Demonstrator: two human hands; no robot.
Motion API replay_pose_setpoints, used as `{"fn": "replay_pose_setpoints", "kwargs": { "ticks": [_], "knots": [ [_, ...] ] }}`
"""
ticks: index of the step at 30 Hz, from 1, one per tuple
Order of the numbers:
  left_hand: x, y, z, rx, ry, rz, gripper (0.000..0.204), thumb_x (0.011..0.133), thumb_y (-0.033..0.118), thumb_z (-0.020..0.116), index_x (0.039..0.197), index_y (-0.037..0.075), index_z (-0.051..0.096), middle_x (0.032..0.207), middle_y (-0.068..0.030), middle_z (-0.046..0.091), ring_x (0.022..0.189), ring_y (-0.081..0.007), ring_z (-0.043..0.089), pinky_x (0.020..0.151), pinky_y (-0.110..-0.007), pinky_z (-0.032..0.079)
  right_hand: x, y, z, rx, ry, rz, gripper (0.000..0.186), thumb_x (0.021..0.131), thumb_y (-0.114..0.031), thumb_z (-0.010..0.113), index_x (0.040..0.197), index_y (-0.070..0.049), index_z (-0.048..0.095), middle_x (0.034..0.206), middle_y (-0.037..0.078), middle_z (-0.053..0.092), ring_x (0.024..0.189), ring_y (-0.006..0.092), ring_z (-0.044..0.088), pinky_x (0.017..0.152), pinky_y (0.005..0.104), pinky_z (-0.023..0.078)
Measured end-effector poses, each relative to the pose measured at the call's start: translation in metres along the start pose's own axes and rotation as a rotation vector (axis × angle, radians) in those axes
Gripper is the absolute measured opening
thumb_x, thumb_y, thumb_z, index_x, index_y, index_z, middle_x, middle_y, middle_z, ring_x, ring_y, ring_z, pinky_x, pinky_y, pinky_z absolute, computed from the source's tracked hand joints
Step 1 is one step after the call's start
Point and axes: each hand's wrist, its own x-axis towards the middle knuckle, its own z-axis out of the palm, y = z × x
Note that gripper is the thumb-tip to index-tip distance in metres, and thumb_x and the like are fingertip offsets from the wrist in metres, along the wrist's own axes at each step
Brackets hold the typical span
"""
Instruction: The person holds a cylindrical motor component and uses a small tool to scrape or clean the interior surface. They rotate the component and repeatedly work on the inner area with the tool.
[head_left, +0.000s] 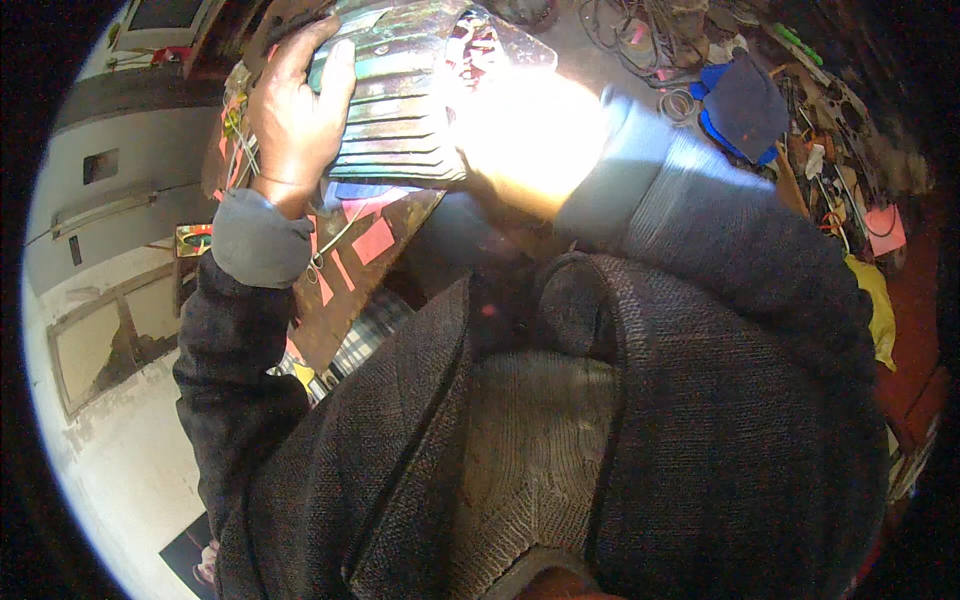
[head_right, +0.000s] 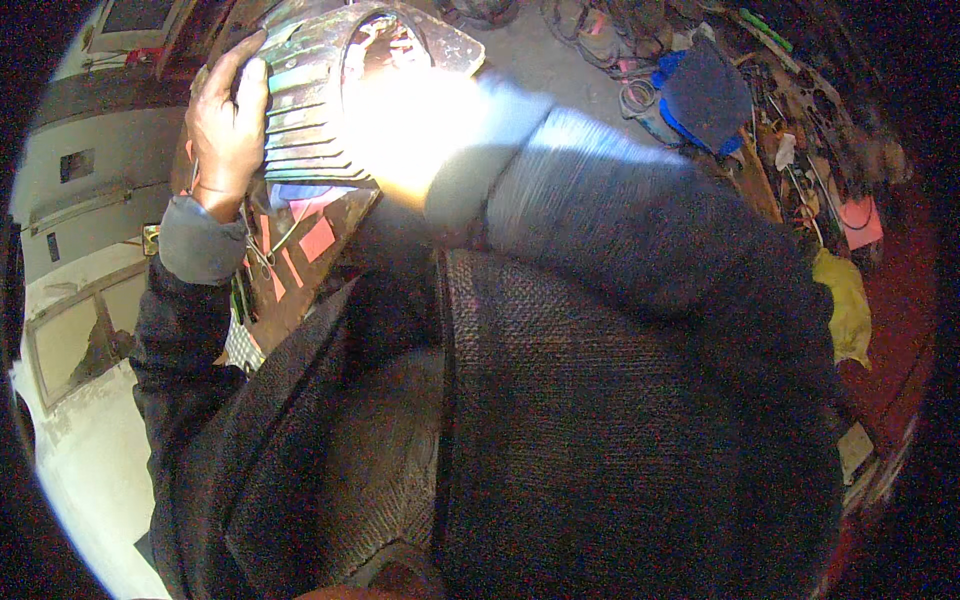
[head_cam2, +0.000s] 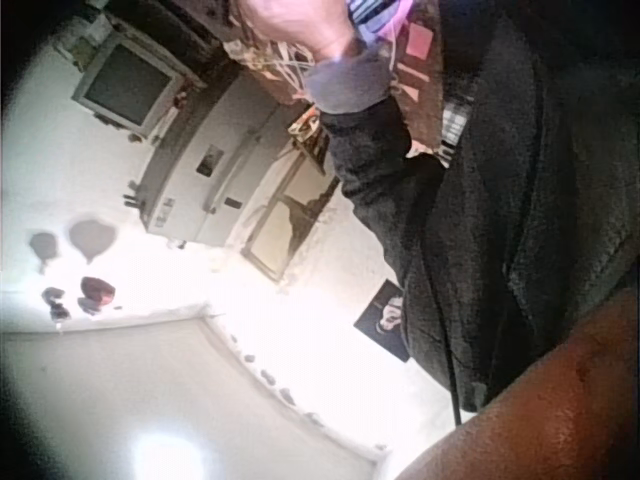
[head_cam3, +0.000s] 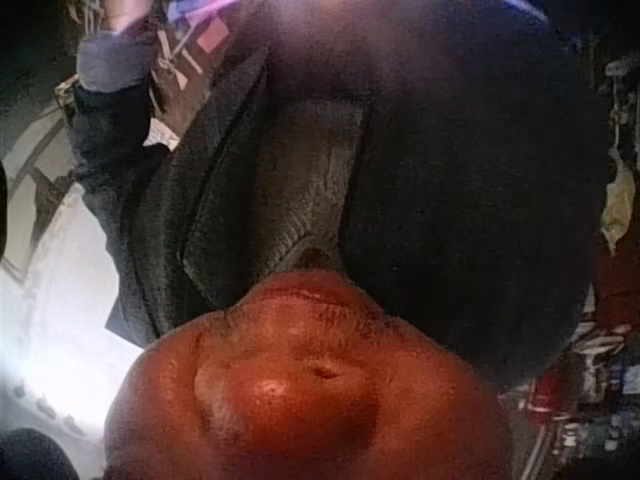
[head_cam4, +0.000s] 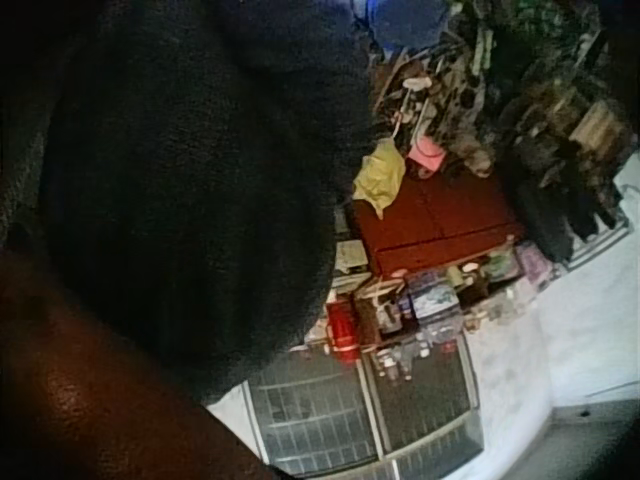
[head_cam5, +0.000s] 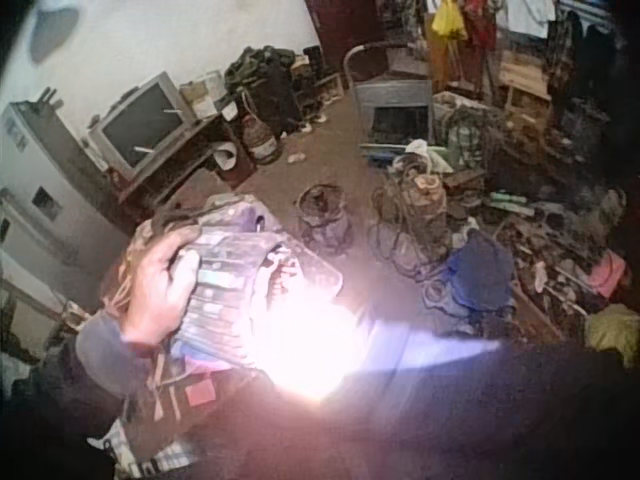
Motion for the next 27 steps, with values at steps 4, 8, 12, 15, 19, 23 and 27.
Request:
{"fn": "replay_pose_setpoints", "kwargs": {
  "ticks": [4, 8, 12, 15, 19, 23, 27],
  "knots": [
    [0.001, 0.001, -0.001, 0.019, -0.014, 0.007, 0.034, 0.097, 0.025, 0.074, 0.122, 0.003, 0.075, 0.120, -0.0184, 0.077, 0.112, -0.0338, 0.074, 0.101, -0.040, 0.056, 0.035, 0.072, 0.013, 0.200, 0.291, -0.225, 0.021, 0.100, -0.015, 0.065, 0.112, 0.000, 0.073, 0.091, 0.012, 0.068, 0.076, 0.0275, 0.062, 0.069, 0.0426, 0.051],
    [0.003, 0.001, -0.001, -0.020, -0.018, 0.004, 0.035, 0.096, 0.022, 0.074, 0.123, -0.001, 0.074, 0.121, -0.0204, 0.076, 0.113, -0.0341, 0.073, 0.102, -0.040, 0.055, 0.030, 0.125, -0.003, 1.348, -0.400, 1.119, 0.032, 0.109, -0.028, 0.058, 0.105, -0.001, 0.074, 0.061, 0.005, 0.059, 0.042, 0.0165, 0.048, 0.040, 0.0355, 0.040],
    [0.003, 0.002, -0.002, -0.060, -0.043, -0.015, 0.034, 0.097, 0.019, 0.071, 0.123, -0.002, 0.073, 0.121, -0.0208, 0.075, 0.114, -0.0336, 0.073, 0.103, -0.040, 0.054, 0.000, 0.124, -0.010, 0.665, -0.314, 1.184, 0.029, 0.105, -0.030, 0.058, 0.109, -0.006, 0.075, 0.088, 0.016, 0.072, 0.089, 0.0325, 0.069, 0.085, 0.0417, 0.056],
    [0.005, 0.005, -0.003, -0.094, -0.054, -0.030, 0.033, 0.098, 0.018, 0.069, 0.124, -0.003, 0.072, 0.123, -0.0204, 0.075, 0.116, -0.0328, 0.071, 0.105, -0.039, 0.052, -0.017, 0.106, 0.010, 0.228, -0.401, 0.810, 0.036, 0.105, -0.032, 0.054, 0.098, -0.005, 0.078, 0.093, 0.017, 0.075, 0.095, 0.0344, 0.072, 0.087, 0.0414, 0.055],
    [0.006, 0.011, -0.005, -0.100, -0.071, -0.064, 0.034, 0.099, 0.016, 0.067, 0.127, -0.004, 0.071, 0.125, -0.0200, 0.074, 0.119, -0.0319, 0.070, 0.107, -0.039, 0.051, -0.027, 0.099, 0.043, 0.023, -0.549, 0.496, 0.031, 0.101, -0.026, 0.057, 0.103, -0.004, 0.078, 0.106, 0.017, 0.077, 0.099, 0.0346, 0.072, 0.094, 0.0421, 0.057],
    [0.006, 0.012, -0.004, -0.062, -0.073, -0.059, 0.034, 0.097, 0.012, 0.065, 0.127, -0.004, 0.070, 0.126, -0.0201, 0.074, 0.120, -0.0320, 0.069, 0.108, -0.040, 0.051, -0.023, 0.103, 0.067, 0.160, -0.644, 0.339, 0.031, 0.100, -0.023, 0.059, 0.114, -0.003, 0.078, 0.109, 0.018, 0.077, 0.096, 0.0323, 0.074, 0.085, 0.0428, 0.060],
    [0.006, 0.010, -0.004, -0.061, -0.084, -0.025, 0.039, 0.096, 0.014, 0.061, 0.128, -0.005, 0.070, 0.129, -0.0222, 0.072, 0.122, -0.0349, 0.068, 0.111, -0.042, 0.049, -0.012, 0.101, 0.085, 0.624, -0.496, 0.421, 0.029, 0.099, -0.025, 0.061, 0.112, -0.004, 0.077, 0.101, 0.017, 0.078, 0.088, 0.0317, 0.075, 0.079, 0.0424, 0.060]
  ]
}}
